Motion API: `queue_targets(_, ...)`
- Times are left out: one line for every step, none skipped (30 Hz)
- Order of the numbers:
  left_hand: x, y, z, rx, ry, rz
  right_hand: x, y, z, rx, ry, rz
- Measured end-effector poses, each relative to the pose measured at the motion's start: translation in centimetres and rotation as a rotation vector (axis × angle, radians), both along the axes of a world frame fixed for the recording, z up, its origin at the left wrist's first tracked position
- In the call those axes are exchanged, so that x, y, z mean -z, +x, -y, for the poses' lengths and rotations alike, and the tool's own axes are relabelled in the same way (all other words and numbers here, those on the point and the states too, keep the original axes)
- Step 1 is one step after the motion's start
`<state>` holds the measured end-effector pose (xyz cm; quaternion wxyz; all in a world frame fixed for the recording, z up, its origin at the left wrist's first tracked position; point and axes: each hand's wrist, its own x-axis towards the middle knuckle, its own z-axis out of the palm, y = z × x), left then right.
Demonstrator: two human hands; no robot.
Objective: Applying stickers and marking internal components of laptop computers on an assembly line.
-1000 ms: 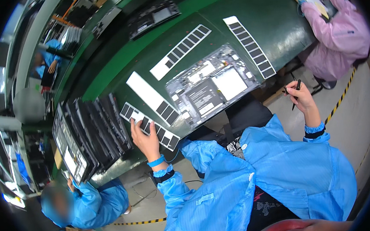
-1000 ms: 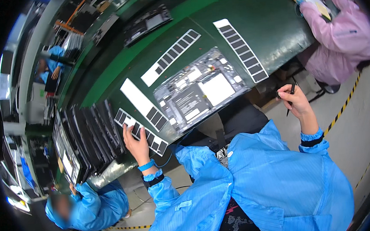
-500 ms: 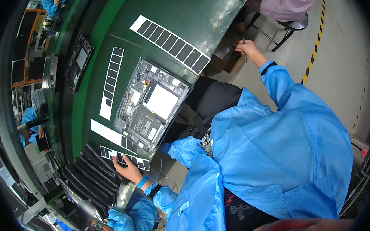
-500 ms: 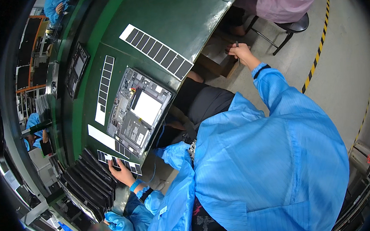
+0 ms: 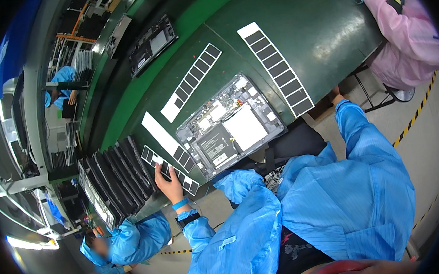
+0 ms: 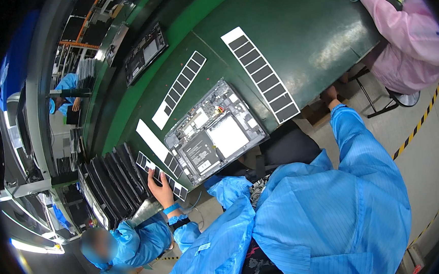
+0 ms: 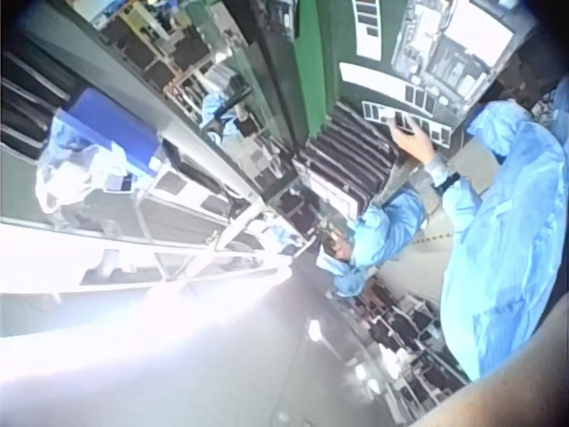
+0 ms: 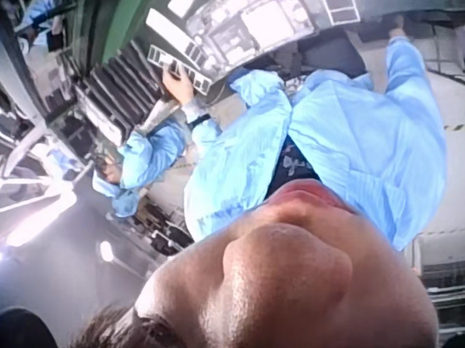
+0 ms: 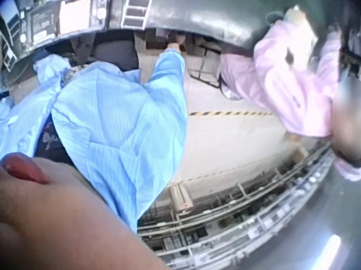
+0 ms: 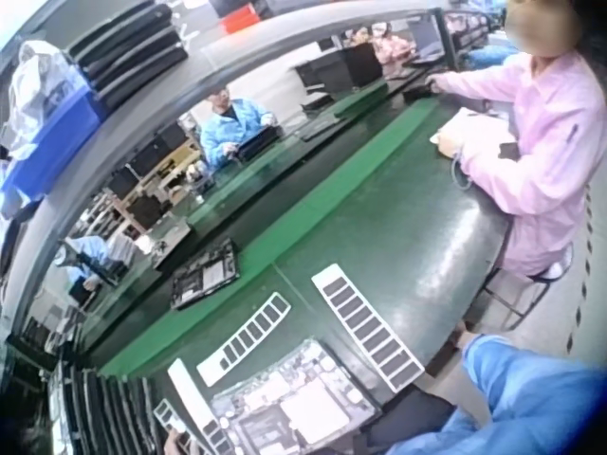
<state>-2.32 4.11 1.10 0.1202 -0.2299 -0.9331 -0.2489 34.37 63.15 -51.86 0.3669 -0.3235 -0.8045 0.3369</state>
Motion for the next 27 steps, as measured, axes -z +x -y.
queue_targets(-0.2,0.0,-0.1,-0.002,-0.010,-0.011,-0.1,-0.1,0.3,0.007,-0.037,-0.013)
queue_targets(-0.3,0.0,-0.2,-0.014,-0.012,-0.015,-0.2,-0.2,1.5,0.014,-0.076,-0.028)
queue_targets(-0.3,0.0,-0.2,-0.009,-0.008,-0.017,-0.4,0.5,2.1,0.023,-0.113,-0.035)
queue_targets(-0.3,0.0,-0.1,-0.004,-0.003,-0.020,-0.6,0.6,2.0,0.032,-0.149,-0.042)
queue_targets(-0.4,0.0,-0.1,-0.008,0.002,-0.020,-1.3,0.1,2.0,0.042,-0.184,-0.049)
queue_targets(-0.4,0.0,-0.1,-0.019,0.007,-0.020,-1.5,0.5,1.7,0.050,-0.216,-0.059)
queue_targets(-0.4,-0.1,-0.2,-0.015,0.006,-0.010,-1.9,1.2,1.7,0.058,-0.247,-0.070)
queue_targets(-0.6,-0.3,-0.7,0.001,0.000,-0.008,-1.7,2.0,2.5,0.078,-0.284,-0.089)
queue_targets(-0.5,-0.2,-0.5,-0.009,-0.013,-0.016,-2.4,1.5,2.7,0.070,-0.312,-0.103)
queue_targets(-0.4,-0.3,-0.3,-0.017,-0.002,-0.015,-3.1,0.3,2.1,0.062,-0.340,-0.116)
queue_targets(-0.4,-0.4,-0.6,-0.012,-0.002,-0.011,-4.1,-1.2,1.7,0.069,-0.370,-0.128)
queue_targets(-0.5,-0.3,-0.7,-0.010,-0.003,-0.010,-4.3,-1.4,1.6,0.071,-0.401,-0.142)
queue_targets(-0.4,-0.3,-0.4,-0.015,-0.022,-0.008,-4.7,-0.2,2.0,0.074,-0.431,-0.155)
queue_targets(-0.4,-0.2,-0.4,-0.029,-0.012,-0.014,-5.5,-0.7,2.2,0.077,-0.460,-0.167)
queue_targets(-0.6,0.0,-0.4,-0.032,-0.025,-0.011,-6.1,-1.4,1.9,0.085,-0.492,-0.178)
queue_targets(-0.7,0.1,-0.5,-0.034,-0.038,-0.008,-6.7,-1.6,2.2,0.093,-0.523,-0.189)
queue_targets(-0.7,0.2,-0.5,-0.041,-0.030,-0.012,-7.3,-1.6,2.8,0.103,-0.553,-0.200)
queue_targets(-0.7,0.3,-0.3,-0.041,-0.037,-0.011,-7.7,-1.6,2.7,0.115,-0.582,-0.210)
queue_targets(-0.6,0.4,-0.2,-0.041,-0.044,-0.009,-8.1,-1.4,2.8,0.126,-0.611,-0.219)
queue_targets(-0.4,0.5,0.1,-0.050,-0.029,-0.013,-8.9,-2.2,2.8,0.133,-0.637,-0.229)
queue_targets(-0.6,0.5,-0.1,-0.050,-0.037,0.002,-9.2,-1.7,3.4,0.150,-0.677,-0.236)
queue_targets(-0.7,0.4,-0.3,-0.051,-0.046,0.020,-9.6,-1.2,3.8,0.167,-0.718,-0.241)
queue_targets(-0.6,0.4,0.0,-0.057,-0.040,0.022,-10.4,-1.4,4.1,0.181,-0.750,-0.245)
queue_targets(-0.5,0.2,0.2,-0.044,-0.030,0.021,-11.2,-1.3,4.5,0.196,-0.785,-0.245)
queue_targets(-0.3,0.0,0.3,-0.031,-0.021,0.023,-12.0,-1.4,4.8,0.213,-0.820,-0.243)
queue_targets(-0.1,-0.3,0.3,-0.033,-0.022,0.038,-13.1,-1.6,5.2,0.236,-0.857,-0.235)
queue_targets(0.0,-0.4,0.5,-0.012,-0.039,-0.006,-14.2,-1.6,7.0,0.261,-0.900,-0.217)
